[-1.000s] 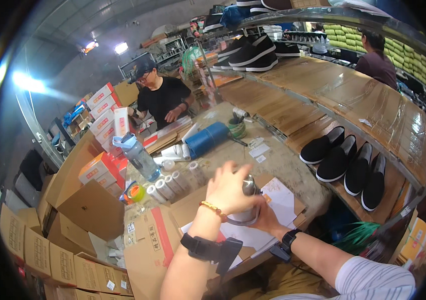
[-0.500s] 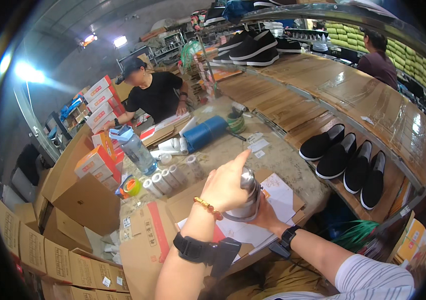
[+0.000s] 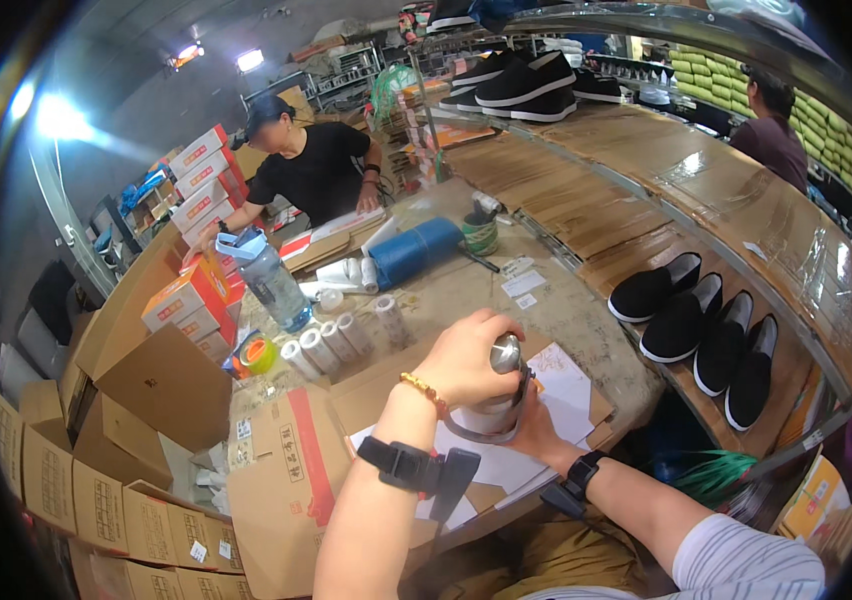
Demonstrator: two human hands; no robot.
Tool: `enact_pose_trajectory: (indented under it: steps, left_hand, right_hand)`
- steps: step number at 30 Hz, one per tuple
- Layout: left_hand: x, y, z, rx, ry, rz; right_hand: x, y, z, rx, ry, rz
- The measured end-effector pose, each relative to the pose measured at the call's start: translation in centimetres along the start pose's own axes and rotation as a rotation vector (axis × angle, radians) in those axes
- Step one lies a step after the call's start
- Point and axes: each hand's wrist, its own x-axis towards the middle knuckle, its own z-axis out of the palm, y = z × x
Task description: The person packs shoes into individual shoe boxes and then stacks those boxes on top of larger cardboard containers in a warehouse setting.
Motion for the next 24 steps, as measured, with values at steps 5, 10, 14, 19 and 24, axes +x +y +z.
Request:
enact_pose_trajectory:
  steps: [5, 10, 14, 19, 24]
  left_hand:
    - [0.3, 3.1, 3.5, 0.567, 0.257, -0.257]
    - [0.2, 1.1, 4.0, 0.480, 0.448, -0.120]
    - [0.6, 0.6, 2.9, 0.384, 0.307, -0.048]
    - [-3.9, -3.4, 2.5, -0.144, 0.487, 0.105]
    - [-16.5, -12.9, 7.6, 0.172, 0.498, -0.570]
  right_hand:
    - [0.1, 0.3, 0.4, 0.011, -0.010, -0.015]
    - [0.4, -0.9, 0.3, -0.011, -0.021, 0.060]
    - [0.6, 0.0, 0.2, -0.043, -0.037, 0.092]
    - [1.1, -2.1, -0.4, -0.016, -0.058, 0.002]
    - [1.8, 0.0, 0.3, 0.181, -0.008, -0.215]
